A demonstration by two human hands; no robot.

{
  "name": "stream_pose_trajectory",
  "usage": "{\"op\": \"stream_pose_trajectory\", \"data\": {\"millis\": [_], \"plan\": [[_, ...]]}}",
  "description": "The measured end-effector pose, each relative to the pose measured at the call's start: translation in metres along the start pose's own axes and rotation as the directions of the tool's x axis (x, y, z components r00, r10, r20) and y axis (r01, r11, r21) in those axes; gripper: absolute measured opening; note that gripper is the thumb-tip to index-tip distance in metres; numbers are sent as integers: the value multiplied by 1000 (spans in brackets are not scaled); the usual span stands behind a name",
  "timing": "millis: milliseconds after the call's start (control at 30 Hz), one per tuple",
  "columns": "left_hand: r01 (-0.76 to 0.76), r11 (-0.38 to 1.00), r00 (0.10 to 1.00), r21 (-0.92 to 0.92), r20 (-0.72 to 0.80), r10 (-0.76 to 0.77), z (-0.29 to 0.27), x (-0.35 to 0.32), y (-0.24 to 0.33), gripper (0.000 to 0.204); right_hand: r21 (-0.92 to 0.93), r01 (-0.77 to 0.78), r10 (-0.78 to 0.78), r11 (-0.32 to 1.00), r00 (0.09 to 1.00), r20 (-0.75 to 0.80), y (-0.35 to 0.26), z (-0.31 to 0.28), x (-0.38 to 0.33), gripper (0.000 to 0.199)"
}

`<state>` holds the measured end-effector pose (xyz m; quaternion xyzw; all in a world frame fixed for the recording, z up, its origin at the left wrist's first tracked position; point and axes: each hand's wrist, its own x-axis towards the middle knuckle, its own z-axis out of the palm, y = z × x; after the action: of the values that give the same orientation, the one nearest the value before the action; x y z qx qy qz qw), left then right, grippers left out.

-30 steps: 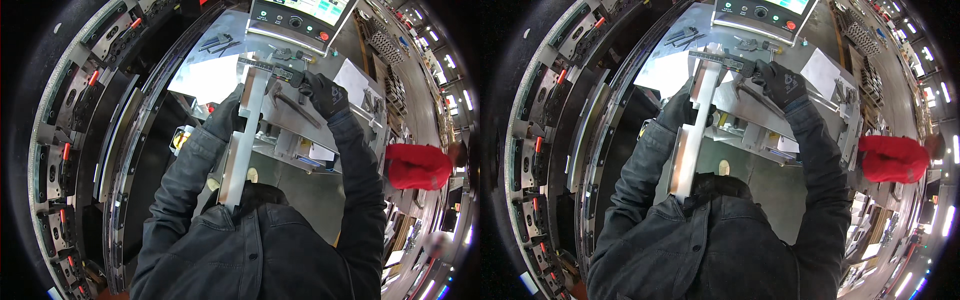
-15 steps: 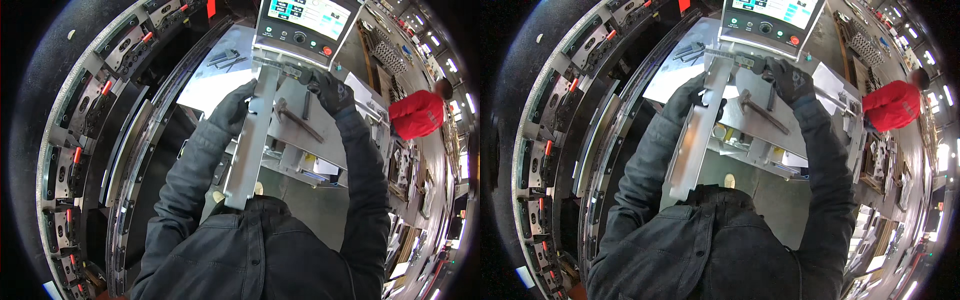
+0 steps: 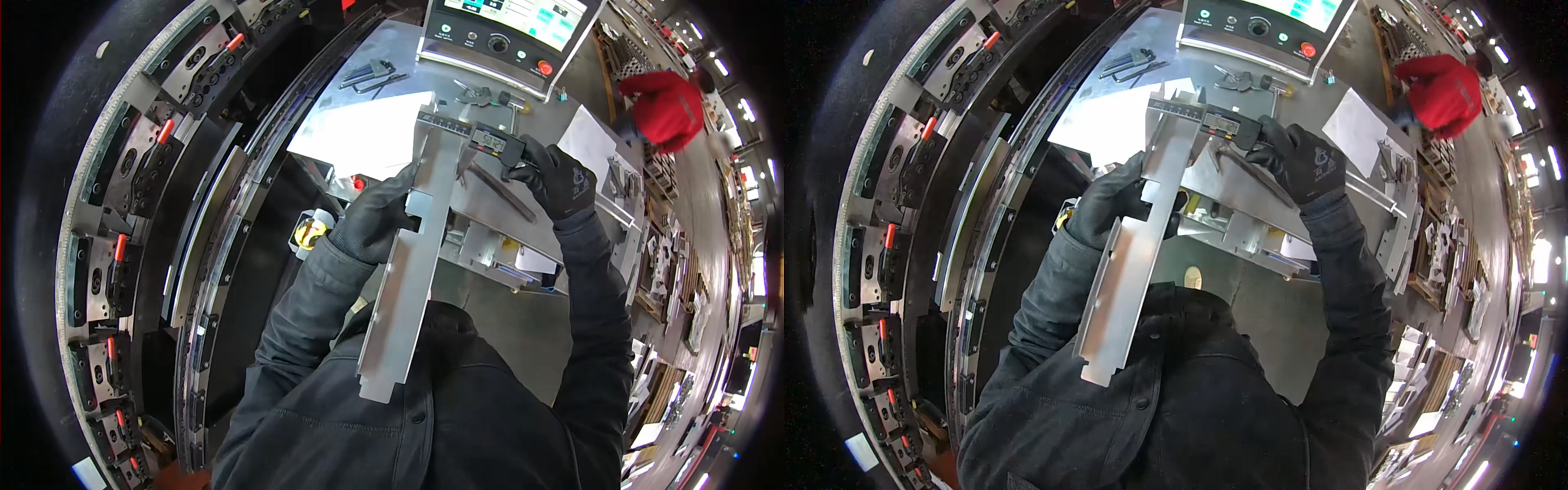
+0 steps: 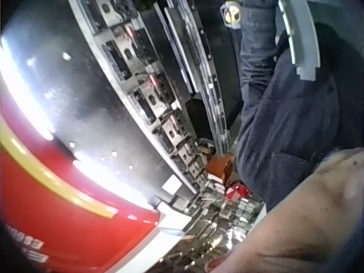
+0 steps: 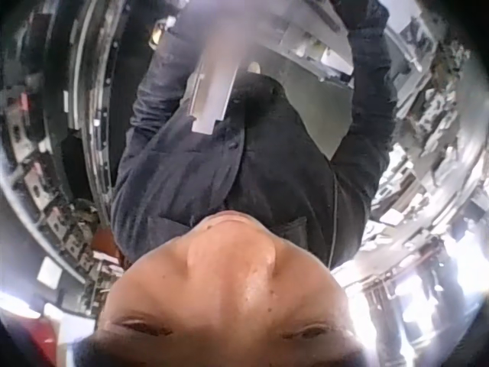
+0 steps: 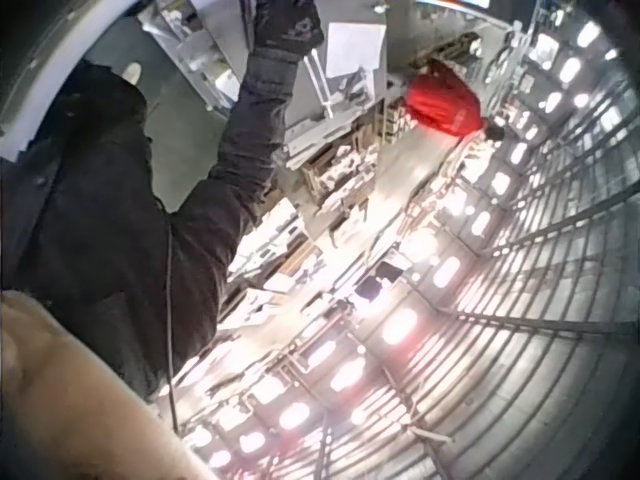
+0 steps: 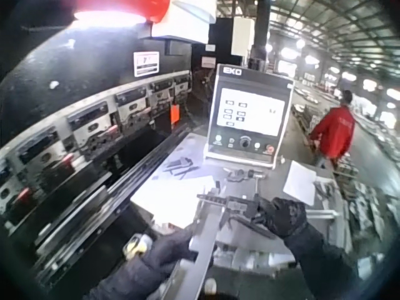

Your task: Measuring fabricated metal workpieces using a digital caliper at a press brake station.

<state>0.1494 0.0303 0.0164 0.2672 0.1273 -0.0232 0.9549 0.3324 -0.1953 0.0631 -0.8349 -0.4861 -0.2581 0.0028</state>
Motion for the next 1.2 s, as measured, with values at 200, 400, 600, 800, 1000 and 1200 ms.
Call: {"op": "stream_pose_trajectory", "data": {"millis": [200, 400, 600, 800, 1000, 1200], "plan": [[-72, 979, 997, 192, 3, 73, 2, -8, -2, 51, -47, 103, -110, 994, 980, -167, -15, -17, 7, 46], [10, 985, 990, 174, 135, -34, -13, -15, -4, 50, -126, 71, -83, 989, 992, -93, -18, -17, -2, 45], [137, 990, 964, -17, 231, -130, -11, -18, -2, 48, -97, 89, -98, 991, 991, -87, -14, -14, -3, 44], [137, 990, 968, -27, 214, -128, -12, -18, -4, 54, -114, 85, -94, 990, 992, -81, -15, -17, -4, 43], [139, 989, 986, 56, 84, -143, -11, -20, -2, 50, -119, 102, -117, 988, 986, -119, -17, -17, -1, 44], [117, 991, 990, 58, 79, -121, -11, -23, -4, 48, -104, 79, -90, 991, 990, -109, -20, -21, -2, 45]]}}
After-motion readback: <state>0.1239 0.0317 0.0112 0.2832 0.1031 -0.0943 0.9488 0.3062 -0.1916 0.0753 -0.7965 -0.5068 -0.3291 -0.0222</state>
